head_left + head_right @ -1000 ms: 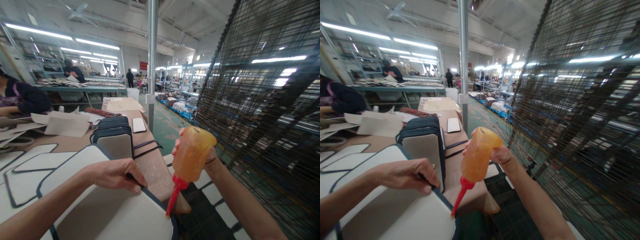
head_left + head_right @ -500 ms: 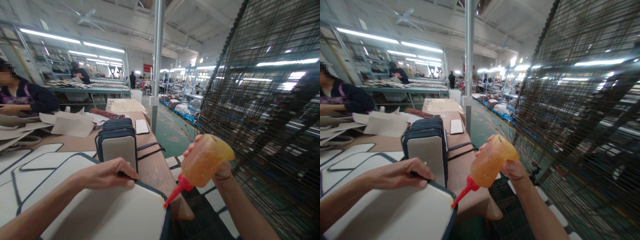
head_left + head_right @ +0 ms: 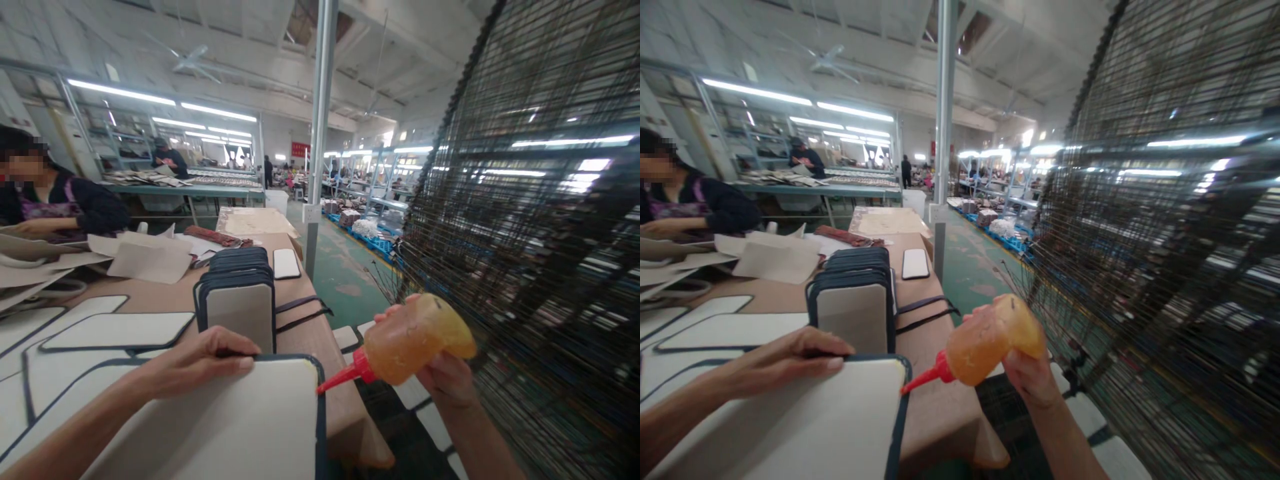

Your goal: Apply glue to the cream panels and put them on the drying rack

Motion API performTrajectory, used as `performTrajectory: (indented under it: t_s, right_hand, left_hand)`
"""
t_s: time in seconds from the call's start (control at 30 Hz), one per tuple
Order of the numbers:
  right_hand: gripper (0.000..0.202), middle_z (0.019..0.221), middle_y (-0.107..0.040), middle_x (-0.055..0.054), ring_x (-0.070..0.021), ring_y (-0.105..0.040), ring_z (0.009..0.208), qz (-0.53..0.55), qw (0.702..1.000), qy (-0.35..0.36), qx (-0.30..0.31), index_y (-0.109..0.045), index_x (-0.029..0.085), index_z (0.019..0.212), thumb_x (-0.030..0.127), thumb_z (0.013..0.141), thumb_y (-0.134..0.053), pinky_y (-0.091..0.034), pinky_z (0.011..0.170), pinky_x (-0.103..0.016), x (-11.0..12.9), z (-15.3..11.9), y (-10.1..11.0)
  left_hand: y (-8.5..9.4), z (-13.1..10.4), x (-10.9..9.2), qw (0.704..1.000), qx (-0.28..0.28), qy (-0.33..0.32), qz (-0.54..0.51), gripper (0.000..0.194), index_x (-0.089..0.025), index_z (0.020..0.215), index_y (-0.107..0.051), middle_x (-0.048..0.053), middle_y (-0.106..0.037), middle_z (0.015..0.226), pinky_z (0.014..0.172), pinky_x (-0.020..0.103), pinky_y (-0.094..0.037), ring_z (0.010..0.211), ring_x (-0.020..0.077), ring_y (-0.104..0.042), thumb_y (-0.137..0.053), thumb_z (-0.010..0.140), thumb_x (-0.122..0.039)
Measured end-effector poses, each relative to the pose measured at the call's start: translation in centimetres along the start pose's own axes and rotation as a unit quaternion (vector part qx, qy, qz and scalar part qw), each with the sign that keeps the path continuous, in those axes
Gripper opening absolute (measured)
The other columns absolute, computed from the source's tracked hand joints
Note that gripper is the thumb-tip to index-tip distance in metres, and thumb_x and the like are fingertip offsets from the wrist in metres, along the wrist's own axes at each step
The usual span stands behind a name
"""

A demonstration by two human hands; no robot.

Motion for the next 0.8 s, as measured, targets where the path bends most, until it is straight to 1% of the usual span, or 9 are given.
performTrajectory:
  t_s: [0.1,0.2,0.27,0.4,0.57,0.67,0.73,0.8]
  right_hand:
    - [0.053,0.099,-0.072,-0.008,-0.0351,-0.065,0.102,-0.006,1.0,-0.009,0.017,-0.059,0.03,0.113,0.046,0.066,-0.075,-0.047,0.094,-0.057,-0.4,0.2,0.2]
    - [0.051,0.098,-0.072,-0.008,-0.0349,-0.065,0.102,-0.014,1.0,-0.003,0.026,-0.06,0.029,0.112,0.047,0.066,-0.074,-0.048,0.094,-0.056,-0.5,0.3,0.1]
    - [0.05,0.098,-0.072,-0.008,-0.0352,-0.064,0.102,-0.021,0.999,0.003,0.028,-0.061,0.029,0.111,0.048,0.066,-0.073,-0.048,0.093,-0.056,-0.5,0.3,0.0]
    - [0.052,0.098,-0.072,-0.008,-0.0358,-0.064,0.103,-0.023,1.0,0.005,0.009,-0.062,0.03,0.11,0.048,0.063,-0.076,-0.047,0.093,-0.057,-0.4,0.3,0.0]
    - [0.057,0.099,-0.071,-0.008,-0.0355,-0.063,0.105,-0.011,1.0,-0.011,-0.005,-0.062,0.029,0.109,0.048,0.058,-0.078,-0.045,0.096,-0.057,-0.5,0.2,-0.1]
    - [0.056,0.099,-0.071,-0.007,-0.0345,-0.062,0.107,0.004,1.0,0.007,-0.025,-0.062,0.03,0.107,0.045,0.056,-0.079,-0.044,0.097,-0.055,-0.7,0.2,-0.2]
    - [0.055,0.1,-0.071,-0.006,-0.0338,-0.062,0.107,0.015,1.0,0.009,-0.024,-0.061,0.03,0.108,0.043,0.057,-0.078,-0.044,0.098,-0.055,-0.7,0.1,-0.2]
    - [0.054,0.102,-0.07,-0.006,-0.0326,-0.062,0.107,0.021,1.0,-0.009,-0.012,-0.059,0.031,0.109,0.04,0.059,-0.078,-0.044,0.098,-0.054,-0.8,-0.1,0.0]
  left_hand:
    - [0.1,0.0,0.5,0.999,0.01,0.031,-0.001,0.028,-0.022,0.085,-0.075,-0.003,-0.073,0.079,0.057,0.016,-0.047,0.07,0.0144,-0.066,-0.059,0.082,-0.044]
    - [0.1,0.1,0.8,0.999,-0.008,0.037,-0.004,0.029,-0.021,0.085,-0.075,-0.002,-0.074,0.077,0.055,0.016,-0.046,0.069,0.0144,-0.066,-0.06,0.081,-0.045]
    - [0.1,0.2,0.9,0.999,-0.017,0.04,-0.01,0.029,-0.021,0.085,-0.076,-0.001,-0.074,0.078,0.057,0.016,-0.047,0.07,0.0151,-0.067,-0.061,0.081,-0.045]
    - [0.1,0.3,1.0,0.997,-0.032,0.061,-0.046,0.03,-0.019,0.086,-0.076,0.001,-0.075,0.079,0.056,0.018,-0.048,0.068,0.0157,-0.068,-0.062,0.079,-0.045]
    - [0.0,0.5,1.2,0.992,-0.053,0.077,-0.082,0.029,-0.017,0.08,-0.075,0.002,-0.074,0.073,0.051,0.017,-0.045,0.061,0.0138,-0.066,-0.065,0.076,-0.043]
    - [-0.1,0.7,1.4,0.99,-0.055,0.086,-0.099,0.029,-0.016,0.082,-0.075,0.004,-0.075,0.076,0.05,0.019,-0.045,0.061,0.0152,-0.067,-0.065,0.076,-0.042]
    - [-0.1,0.8,1.5,0.989,-0.053,0.091,-0.108,0.029,-0.016,0.083,-0.075,0.004,-0.075,0.077,0.05,0.02,-0.045,0.061,0.0161,-0.067,-0.065,0.076,-0.042]
    - [-0.1,0.8,1.7,0.988,-0.056,0.095,-0.112,0.029,-0.017,0.082,-0.075,0.004,-0.075,0.075,0.049,0.021,-0.044,0.058,0.0158,-0.066,-0.065,0.076,-0.043]
Point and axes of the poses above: each hand's wrist, its own z-axis towards the middle knuckle, its own y-axis out of the back of the hand, x = y × z, the point moved 1 cm from there along z, towards the middle knuckle
